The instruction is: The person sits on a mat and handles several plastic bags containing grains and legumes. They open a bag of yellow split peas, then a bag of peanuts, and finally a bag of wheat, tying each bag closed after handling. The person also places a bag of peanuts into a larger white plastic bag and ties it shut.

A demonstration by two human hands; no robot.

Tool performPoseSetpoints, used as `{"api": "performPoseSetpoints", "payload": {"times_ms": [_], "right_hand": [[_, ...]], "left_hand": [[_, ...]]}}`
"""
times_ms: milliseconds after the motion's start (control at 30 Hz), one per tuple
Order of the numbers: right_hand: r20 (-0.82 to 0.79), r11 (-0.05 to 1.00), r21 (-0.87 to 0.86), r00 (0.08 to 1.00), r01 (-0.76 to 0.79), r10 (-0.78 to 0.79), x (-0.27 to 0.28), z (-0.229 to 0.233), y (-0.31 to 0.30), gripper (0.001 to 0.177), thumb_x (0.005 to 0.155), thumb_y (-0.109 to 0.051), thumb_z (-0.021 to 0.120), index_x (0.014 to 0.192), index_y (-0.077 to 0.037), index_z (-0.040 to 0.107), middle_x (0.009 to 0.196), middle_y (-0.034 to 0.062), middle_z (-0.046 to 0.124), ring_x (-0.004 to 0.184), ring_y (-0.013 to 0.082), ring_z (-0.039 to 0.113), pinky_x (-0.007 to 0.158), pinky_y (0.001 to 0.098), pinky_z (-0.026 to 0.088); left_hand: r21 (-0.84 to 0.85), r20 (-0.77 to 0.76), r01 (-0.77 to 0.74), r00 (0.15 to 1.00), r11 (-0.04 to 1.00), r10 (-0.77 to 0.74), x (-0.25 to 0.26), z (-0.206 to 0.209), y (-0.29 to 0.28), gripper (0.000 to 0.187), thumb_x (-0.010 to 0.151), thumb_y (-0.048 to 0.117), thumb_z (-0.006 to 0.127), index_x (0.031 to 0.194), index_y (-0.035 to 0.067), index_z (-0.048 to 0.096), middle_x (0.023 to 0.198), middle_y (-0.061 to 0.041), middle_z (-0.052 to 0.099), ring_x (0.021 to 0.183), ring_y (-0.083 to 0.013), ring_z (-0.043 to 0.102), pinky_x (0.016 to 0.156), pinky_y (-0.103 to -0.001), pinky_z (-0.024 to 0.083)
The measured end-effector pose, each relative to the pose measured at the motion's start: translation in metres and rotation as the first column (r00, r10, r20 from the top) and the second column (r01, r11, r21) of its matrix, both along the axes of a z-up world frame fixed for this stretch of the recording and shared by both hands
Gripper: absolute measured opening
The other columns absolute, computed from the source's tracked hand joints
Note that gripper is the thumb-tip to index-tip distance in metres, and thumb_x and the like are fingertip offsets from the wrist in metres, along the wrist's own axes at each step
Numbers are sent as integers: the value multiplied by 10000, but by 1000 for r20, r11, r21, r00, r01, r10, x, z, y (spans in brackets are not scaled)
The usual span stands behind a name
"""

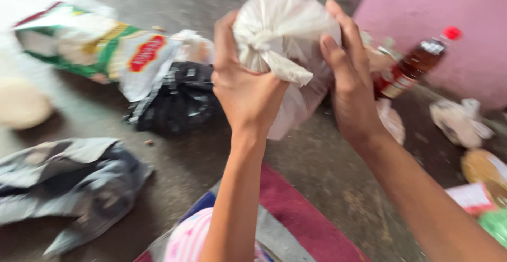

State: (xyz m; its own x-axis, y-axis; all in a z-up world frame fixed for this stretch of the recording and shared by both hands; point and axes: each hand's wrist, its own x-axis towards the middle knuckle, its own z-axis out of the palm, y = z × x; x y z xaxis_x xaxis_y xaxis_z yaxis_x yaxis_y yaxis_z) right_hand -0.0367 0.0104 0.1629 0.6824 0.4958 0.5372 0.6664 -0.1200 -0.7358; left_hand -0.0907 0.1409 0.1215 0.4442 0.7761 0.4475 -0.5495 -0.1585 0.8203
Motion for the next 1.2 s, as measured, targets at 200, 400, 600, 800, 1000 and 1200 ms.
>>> {"api": "performPoseSetpoints", "payload": {"times_ms": [200,400,600,800,1000,1200], "right_hand": [[-105,826,50,820,-561,563,-51,9,131,776,1065,-408,520,1637,-102,94,1714,117,204,1496,300,394,1243,386,344],[42,705,-272,724,-655,689,-115,-19,207,719,1118,-456,570,1634,-52,274,1664,196,377,1647,321,369,1366,407,280],[-182,644,-390,741,-658,647,-157,-45,235,748,951,-493,615,1582,-138,429,1509,246,438,1411,345,469,1125,396,440],[-265,688,-312,755,-655,599,-179,-111,266,662,932,-423,650,1476,-72,512,1441,230,543,1316,315,573,1105,386,453],[-475,651,-160,636,-742,609,-138,-183,285,417,993,-236,567,1351,-43,660,1365,150,694,1257,199,641,1087,346,476],[-625,756,220,506,-617,595,-84,-199,239,340,992,-127,615,1299,3,678,1255,93,720,1146,137,670,1008,292,532]], "left_hand": [[-9,327,-585,765,811,555,-74,12,91,682,837,120,949,1355,53,511,1263,-85,644,1142,-180,653,1035,-315,569],[-434,349,-704,443,562,825,-128,-15,143,715,857,72,863,1388,41,385,1327,-151,550,1143,-272,702,973,-427,655],[-770,152,-554,326,318,933,-160,-36,158,770,700,-38,760,1326,109,337,1251,-219,555,927,-386,713,710,-522,662],[-819,-83,-565,289,100,954,-184,-85,174,821,710,-13,679,1379,174,242,1265,-196,497,941,-351,710,742,-519,656],[-504,-616,-860,293,-80,731,-146,-139,197,1049,788,256,679,1607,131,36,1277,-285,483,1058,-425,655,885,-516,596],[-243,-492,-919,392,310,777,-90,-140,154,987,819,134,622,1653,88,94,1520,-338,268,1425,-446,311,1155,-558,328]]}}
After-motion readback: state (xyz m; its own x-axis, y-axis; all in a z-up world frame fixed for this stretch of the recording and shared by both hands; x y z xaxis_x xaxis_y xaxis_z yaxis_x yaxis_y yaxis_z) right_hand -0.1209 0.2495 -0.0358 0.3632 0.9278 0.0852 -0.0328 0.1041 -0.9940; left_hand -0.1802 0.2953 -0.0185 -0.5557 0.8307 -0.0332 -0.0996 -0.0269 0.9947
